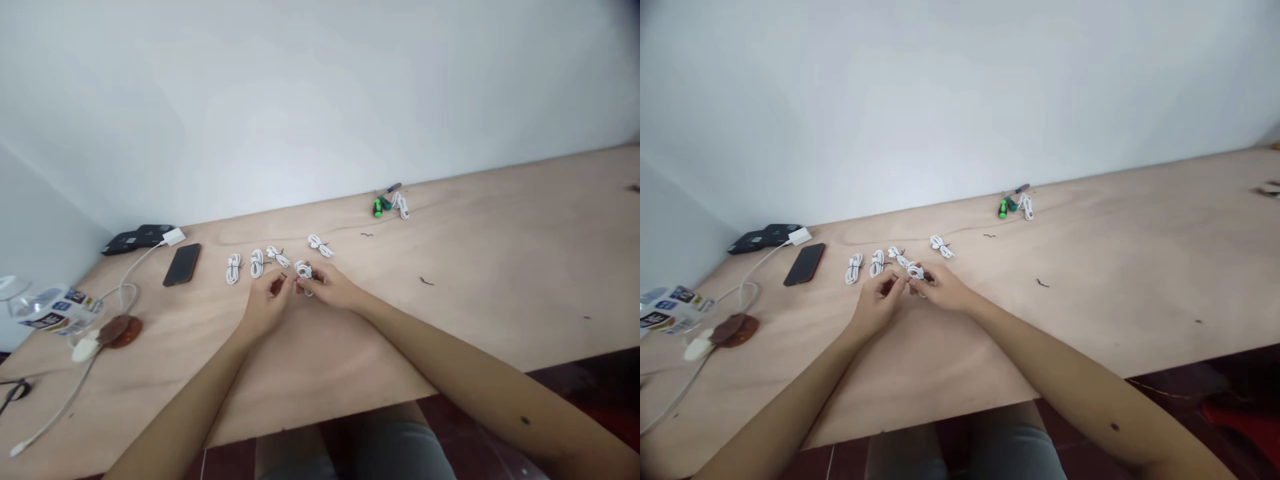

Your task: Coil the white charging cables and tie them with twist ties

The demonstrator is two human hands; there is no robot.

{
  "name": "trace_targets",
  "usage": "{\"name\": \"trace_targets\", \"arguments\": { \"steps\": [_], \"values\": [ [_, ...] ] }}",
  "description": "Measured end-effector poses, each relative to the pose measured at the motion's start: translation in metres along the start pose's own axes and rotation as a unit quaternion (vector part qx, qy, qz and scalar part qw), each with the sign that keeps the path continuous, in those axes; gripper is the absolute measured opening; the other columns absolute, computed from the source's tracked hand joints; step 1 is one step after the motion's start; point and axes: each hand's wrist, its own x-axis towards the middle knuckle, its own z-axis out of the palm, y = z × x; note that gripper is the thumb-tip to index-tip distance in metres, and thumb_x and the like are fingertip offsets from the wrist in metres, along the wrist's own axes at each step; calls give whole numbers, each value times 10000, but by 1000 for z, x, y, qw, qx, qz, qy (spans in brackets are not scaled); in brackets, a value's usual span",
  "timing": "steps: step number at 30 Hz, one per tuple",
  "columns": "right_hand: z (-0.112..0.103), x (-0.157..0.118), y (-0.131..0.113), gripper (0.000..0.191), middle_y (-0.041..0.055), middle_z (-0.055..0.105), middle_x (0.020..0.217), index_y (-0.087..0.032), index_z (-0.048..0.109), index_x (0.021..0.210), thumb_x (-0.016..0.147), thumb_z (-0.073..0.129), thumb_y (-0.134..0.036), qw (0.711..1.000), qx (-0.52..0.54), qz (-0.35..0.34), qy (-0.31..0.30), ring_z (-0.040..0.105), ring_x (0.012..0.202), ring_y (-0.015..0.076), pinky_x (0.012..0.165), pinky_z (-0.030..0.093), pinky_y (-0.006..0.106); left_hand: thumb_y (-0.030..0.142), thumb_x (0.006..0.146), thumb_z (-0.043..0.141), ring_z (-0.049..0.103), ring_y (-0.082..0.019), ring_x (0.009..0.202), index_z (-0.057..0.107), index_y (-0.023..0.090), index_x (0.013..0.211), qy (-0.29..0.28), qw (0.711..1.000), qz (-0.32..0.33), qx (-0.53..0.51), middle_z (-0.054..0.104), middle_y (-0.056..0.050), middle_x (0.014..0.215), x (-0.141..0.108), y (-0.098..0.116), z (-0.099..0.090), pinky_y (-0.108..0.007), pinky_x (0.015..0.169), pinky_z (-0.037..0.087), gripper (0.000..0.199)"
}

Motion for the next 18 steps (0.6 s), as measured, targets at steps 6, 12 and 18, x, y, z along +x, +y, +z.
{"name": "trace_targets", "arguments": {
  "steps": [6,12,18],
  "values": [
    [1,-1,-4,204,72,719,983,-193,700,1072,1058,561,-342,990,-123,-67,37,646,901,223,848,508,360,445,844,791,256,-69,499,539,187,726,-15,916,-246,-317,373,74,617,3,-8,9,-195,433,173,380],
    [-1,-4,-13,352,111,714,1270,-254,666,1395,1070,560,-337,984,-123,-130,-5,639,1188,268,1081,505,462,296,845,773,230,-37,464,542,173,813,-32,793,-360,-490,322,96,646,5,-3,7,-129,351,148,264],
    [6,-7,-15,325,93,710,1333,-280,685,1371,1073,578,-354,988,-108,-104,-22,628,1271,258,1135,488,460,177,911,671,299,-16,425,565,143,803,-29,751,-393,-530,419,72,653,5,-13,0,-118,308,192,155]
  ]
}}
